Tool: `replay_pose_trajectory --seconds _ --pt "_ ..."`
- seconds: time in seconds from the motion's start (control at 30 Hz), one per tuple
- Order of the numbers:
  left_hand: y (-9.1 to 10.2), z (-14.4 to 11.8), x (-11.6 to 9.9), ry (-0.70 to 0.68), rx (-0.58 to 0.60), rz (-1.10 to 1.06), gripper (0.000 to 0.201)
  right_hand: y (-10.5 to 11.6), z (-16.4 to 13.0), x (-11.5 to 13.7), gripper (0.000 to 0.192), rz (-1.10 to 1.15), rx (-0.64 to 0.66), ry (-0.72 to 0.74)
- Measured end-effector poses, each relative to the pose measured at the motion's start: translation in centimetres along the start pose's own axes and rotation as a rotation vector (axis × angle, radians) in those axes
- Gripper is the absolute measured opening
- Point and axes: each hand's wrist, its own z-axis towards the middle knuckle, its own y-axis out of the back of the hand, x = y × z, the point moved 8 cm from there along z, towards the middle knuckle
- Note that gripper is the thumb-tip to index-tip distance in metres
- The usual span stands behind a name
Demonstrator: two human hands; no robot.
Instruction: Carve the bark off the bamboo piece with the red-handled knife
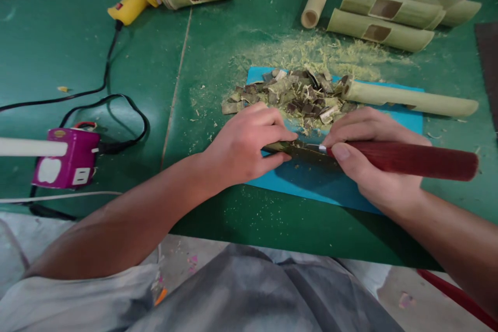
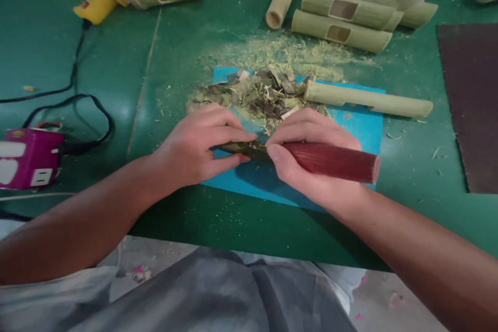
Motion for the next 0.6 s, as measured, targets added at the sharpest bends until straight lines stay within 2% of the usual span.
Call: replay_pose_trajectory --seconds 0.2,0.6 --pt "0.00 -0.03 -0.05 0.004 0.008 -0.005 0.023 -0.05 -0.18 -0.16 0.005 0.050 0.012 -0.001" --pt "-0.04 -0.07 0.01 -0.011 -0.018 -0.010 0.024 -0.28 0.05 0.10 0.012 0.039 0.035 -0.015"
